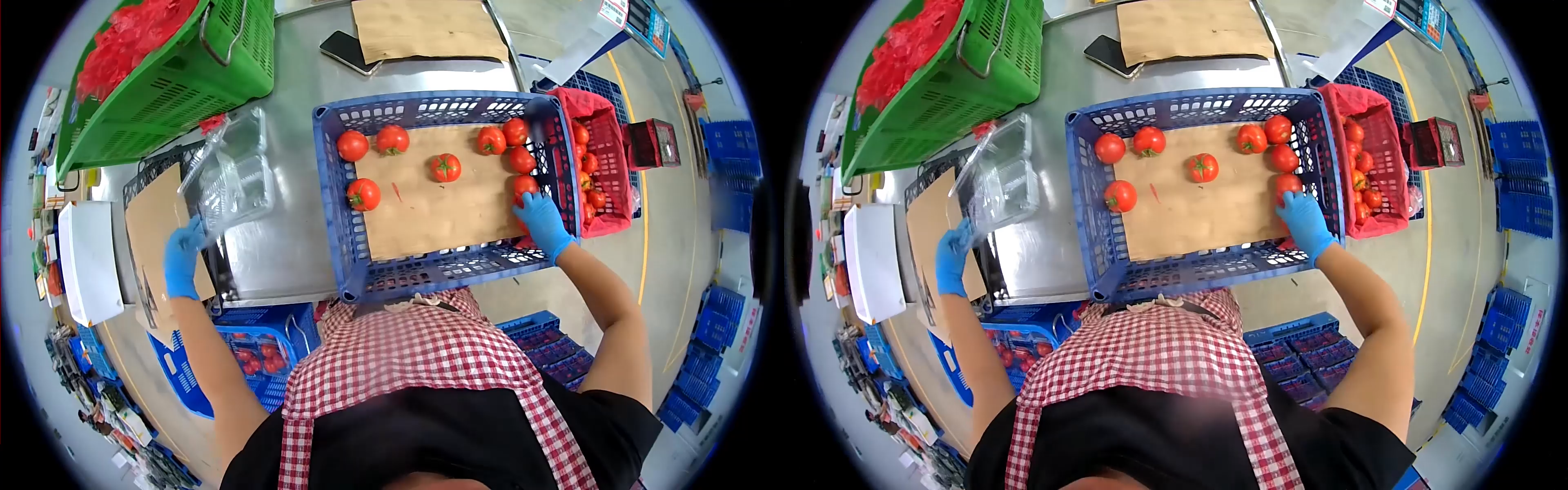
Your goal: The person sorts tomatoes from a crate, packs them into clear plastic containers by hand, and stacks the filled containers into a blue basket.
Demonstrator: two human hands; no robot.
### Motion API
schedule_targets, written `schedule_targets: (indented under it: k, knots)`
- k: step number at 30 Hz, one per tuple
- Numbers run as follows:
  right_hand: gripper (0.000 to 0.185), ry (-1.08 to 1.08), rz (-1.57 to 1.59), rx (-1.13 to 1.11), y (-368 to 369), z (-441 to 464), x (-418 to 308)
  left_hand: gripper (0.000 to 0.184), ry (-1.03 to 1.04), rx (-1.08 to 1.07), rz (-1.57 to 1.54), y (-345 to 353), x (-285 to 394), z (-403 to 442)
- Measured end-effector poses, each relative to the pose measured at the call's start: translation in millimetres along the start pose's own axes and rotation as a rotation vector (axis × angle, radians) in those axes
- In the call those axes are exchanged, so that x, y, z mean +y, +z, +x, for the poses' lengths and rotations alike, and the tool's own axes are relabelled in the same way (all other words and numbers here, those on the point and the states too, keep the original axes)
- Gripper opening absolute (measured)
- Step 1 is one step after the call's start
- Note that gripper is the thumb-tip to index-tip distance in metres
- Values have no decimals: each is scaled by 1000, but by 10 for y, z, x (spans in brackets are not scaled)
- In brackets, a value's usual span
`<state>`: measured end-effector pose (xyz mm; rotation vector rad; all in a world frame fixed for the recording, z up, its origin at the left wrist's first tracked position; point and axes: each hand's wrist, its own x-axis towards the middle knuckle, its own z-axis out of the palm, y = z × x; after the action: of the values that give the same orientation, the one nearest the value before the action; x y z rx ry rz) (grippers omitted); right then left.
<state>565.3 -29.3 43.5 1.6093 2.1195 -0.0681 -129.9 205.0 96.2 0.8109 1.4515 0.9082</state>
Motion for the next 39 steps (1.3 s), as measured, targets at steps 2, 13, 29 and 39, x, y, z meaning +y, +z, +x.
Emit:
schedule_targets:
  k: [2, 13, 29, 39]
  knots:
    - [31, -53, -67, 50, -17, 32, 50, 9, -21, -69, -107, -140, -194, -90]
    - [80, 128, 2016, 64, -1378, -34, -151, 76, 39, -184, -281, 1046, -343, -1177]
    - [75, 81, 1885, -99, -1516, 232, -561, 55, 118, -49, -174, 1642, -28, -1739]
    - [54, 58, 339, -91, -780, 552, -615, 51, 56, 149, -225, 1152, -211, -1840]
